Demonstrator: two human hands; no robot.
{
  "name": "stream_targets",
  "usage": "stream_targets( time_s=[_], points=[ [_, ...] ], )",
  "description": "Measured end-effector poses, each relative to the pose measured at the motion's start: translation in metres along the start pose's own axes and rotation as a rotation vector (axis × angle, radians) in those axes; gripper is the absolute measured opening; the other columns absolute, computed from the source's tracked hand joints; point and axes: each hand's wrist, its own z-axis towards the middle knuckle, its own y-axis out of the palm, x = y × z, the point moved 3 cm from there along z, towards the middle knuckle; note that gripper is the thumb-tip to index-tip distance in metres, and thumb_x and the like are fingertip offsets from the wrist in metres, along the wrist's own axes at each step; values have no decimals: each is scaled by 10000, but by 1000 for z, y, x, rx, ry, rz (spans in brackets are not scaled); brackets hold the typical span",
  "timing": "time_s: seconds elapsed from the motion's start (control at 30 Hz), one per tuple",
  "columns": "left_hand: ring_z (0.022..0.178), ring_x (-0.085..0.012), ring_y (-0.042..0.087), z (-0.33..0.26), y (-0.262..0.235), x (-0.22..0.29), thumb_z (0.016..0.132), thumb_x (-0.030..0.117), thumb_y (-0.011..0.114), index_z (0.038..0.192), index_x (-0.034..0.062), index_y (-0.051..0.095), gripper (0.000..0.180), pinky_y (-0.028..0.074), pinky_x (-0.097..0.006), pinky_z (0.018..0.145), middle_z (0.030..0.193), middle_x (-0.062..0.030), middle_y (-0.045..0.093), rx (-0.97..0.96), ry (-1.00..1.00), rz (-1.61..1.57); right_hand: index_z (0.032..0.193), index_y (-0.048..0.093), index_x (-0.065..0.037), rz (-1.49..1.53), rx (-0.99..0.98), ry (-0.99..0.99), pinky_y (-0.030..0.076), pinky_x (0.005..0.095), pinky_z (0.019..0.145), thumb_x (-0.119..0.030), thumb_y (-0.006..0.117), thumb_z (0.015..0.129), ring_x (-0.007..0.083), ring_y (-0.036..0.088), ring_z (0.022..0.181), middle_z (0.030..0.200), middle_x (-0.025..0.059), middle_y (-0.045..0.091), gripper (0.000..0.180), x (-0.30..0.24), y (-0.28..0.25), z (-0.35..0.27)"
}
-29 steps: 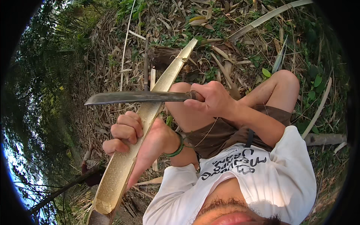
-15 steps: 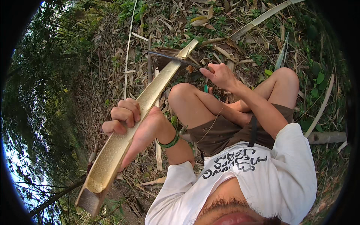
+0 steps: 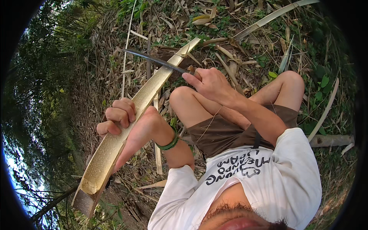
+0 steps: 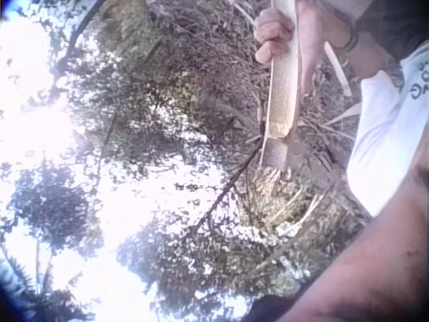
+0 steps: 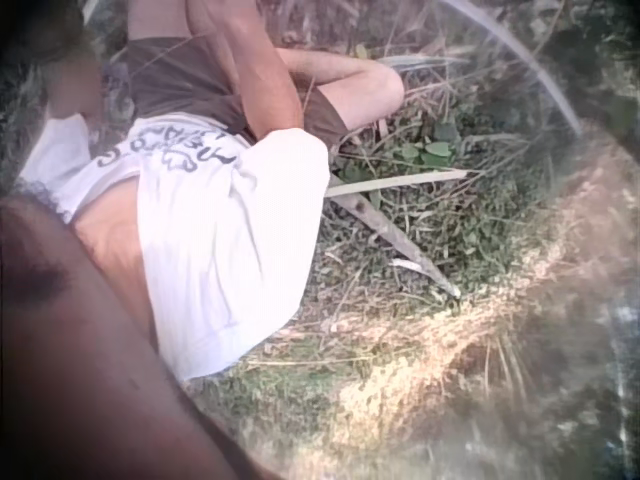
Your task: The person is carving a thin strip from a piece of bamboo by hand using a knife. They hold the bamboo stalk and use the knife to shave and smooth the surface of the detached strip.
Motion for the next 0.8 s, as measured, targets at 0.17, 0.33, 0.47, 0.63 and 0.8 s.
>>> stream_targets(
  time_s=[0.17,0.33,0.47,0.63,0.8],
  points=[
    [469,-82,155,-12,-5,5,736,996,180,735,145,270,856,138,-257,432,543,30,198,-64,-17,-53,717,642,-15,-123,-63,56,537,432,596,-584,573,947,315,676,583,592,152,636,617,91,-5,15],
    [471,-82,159,-6,-20,1,734,997,181,741,147,272,854,131,-262,442,542,36,203,23,-17,-44,723,609,10,-29,25,-103,466,402,472,-535,590,957,320,616,485,555,152,588,593,3,11,-9],
    [474,-96,131,-24,-14,10,743,991,136,708,152,249,847,116,-255,439,552,28,161,44,-8,-4,684,557,-12,-84,14,71,466,420,475,-538,607,944,360,607,494,574,153,614,590,84,8,0],
    [472,-97,127,-14,-31,-1,739,993,126,709,154,248,848,111,-257,442,546,27,165,125,-14,80,687,587,-27,-56,-76,25,499,429,522,-571,597,936,349,624,516,547,145,606,599,37,13,-15],
    [472,-83,149,-28,-21,5,728,1001,159,717,158,268,850,129,-250,432,535,26,187,64,-7,-71,679,594,-40,-140,39,-238,513,415,509,-584,596,933,329,636,513,514,132,582,600,67,16,-16]
  ],
)
